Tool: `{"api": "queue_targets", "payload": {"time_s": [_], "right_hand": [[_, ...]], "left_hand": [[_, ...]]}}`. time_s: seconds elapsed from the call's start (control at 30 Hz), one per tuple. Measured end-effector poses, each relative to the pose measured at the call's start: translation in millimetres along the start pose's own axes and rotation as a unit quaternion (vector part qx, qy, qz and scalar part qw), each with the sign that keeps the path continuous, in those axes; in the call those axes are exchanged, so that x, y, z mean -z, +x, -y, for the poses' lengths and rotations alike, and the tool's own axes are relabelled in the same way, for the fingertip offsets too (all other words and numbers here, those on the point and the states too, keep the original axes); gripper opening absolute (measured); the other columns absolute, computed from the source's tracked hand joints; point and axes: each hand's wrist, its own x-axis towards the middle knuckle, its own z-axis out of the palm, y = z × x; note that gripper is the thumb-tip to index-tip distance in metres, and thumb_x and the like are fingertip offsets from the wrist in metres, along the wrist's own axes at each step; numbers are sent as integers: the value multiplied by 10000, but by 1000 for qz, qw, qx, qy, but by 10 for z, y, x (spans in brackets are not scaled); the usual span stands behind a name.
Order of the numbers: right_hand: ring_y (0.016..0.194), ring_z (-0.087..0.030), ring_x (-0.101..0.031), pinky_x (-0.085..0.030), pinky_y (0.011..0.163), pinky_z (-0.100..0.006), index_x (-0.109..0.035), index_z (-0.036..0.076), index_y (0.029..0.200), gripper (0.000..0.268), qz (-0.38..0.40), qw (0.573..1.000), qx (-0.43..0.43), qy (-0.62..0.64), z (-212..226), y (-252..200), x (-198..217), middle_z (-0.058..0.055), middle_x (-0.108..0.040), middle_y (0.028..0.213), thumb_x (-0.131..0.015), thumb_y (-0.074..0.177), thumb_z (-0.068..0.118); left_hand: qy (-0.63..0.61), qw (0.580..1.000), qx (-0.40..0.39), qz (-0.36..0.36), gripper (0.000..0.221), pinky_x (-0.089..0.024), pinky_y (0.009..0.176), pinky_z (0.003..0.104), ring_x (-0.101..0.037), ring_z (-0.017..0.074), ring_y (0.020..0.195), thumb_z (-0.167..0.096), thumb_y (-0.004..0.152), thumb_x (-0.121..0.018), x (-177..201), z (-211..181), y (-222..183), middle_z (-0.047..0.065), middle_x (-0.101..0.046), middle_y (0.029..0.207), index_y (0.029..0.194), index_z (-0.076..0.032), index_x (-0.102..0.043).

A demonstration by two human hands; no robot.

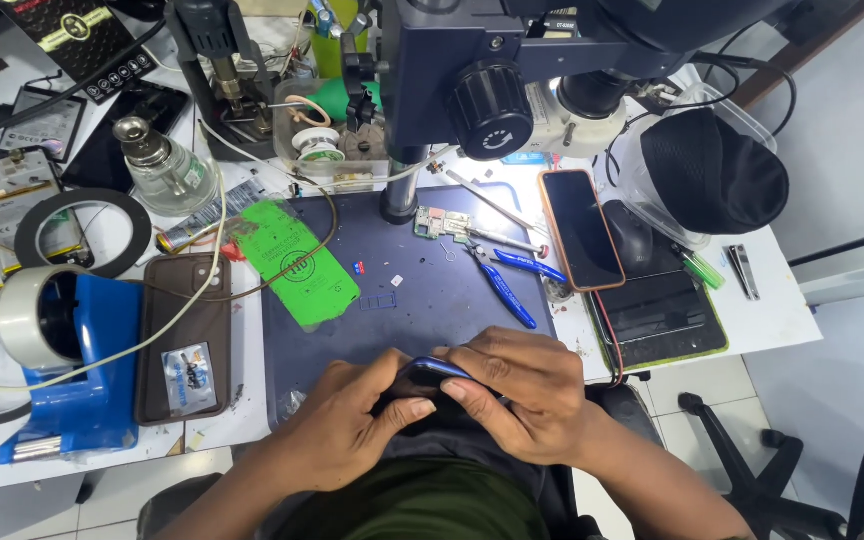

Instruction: Disassembling a smartphone, checking internal parts, and reassembling it.

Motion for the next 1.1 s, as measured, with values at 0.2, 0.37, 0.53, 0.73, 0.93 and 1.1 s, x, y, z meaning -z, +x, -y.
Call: {"api": "queue_targets", "payload": {"time_s": [0.2, 0.37, 0.53, 0.73, 0.93, 1.1], "right_hand": [[564, -180, -585, -470, 547, -265, -680, -47, 1177, 294, 43, 993, -95, 47, 43, -42, 75, -127, -684, 794, -664, 977, 168], [634, -176, -690, -550, 617, -249, -722, -16, 1078, 235, 33, 983, -165, 69, 69, -68, 34, -115, -751, 841, -651, 972, 181], [902, -186, -771, -574, 809, -294, -759, 63, 1125, 369, 78, 948, -269, 150, -334, -105, -9, -101, -803, 1057, -636, 970, 375], [709, -386, -695, -535, 662, -426, -785, 3, 1007, 149, 63, 964, -251, -56, -987, -68, -273, -196, -735, 835, -750, 872, 54], [949, -427, -666, -571, 782, -519, -783, 50, 1029, 215, 203, 950, -183, -151, -933, 80, -699, -180, -691, 957, -790, 827, 122], [950, -354, -647, -576, 804, -450, -752, 52, 934, 134, 280, 911, -280, -112, -949, 156, -646, -119, -656, 894, -789, 830, 127]], "left_hand": [[19, 999, -21, -16, 425, -350, 532, 386, -319, 262, 535, -486, 1021, -601, -27, -1, -49, 20, -356, 565, 843, -140, -430], [-80, 995, -56, 9, 330, -424, 607, 327, -490, 136, 624, -457, 960, -651, 41, -125, 26, -47, -494, 726, 961, -131, -599], [-483, 849, 55, 206, 412, -612, 862, 370, -739, 289, 999, -228, 964, -578, 101, -121, 23, 183, -719, 1228, 1284, 27, -529], [-527, 817, 175, -155, 380, -639, 673, 538, -775, 374, 744, -19, 729, -797, 428, -174, -54, 315, -769, 828, 1060, 163, -744], [-375, 894, 63, -235, 310, -647, 536, 459, -763, 312, 645, -100, 868, -717, 717, 213, 33, 243, -716, 743, 1093, 113, -693], [-215, 939, 29, -265, 517, -625, 627, 415, -708, 239, 729, -119, 900, -714, 697, 478, 50, 216, -710, 809, 1331, 55, -487]]}}
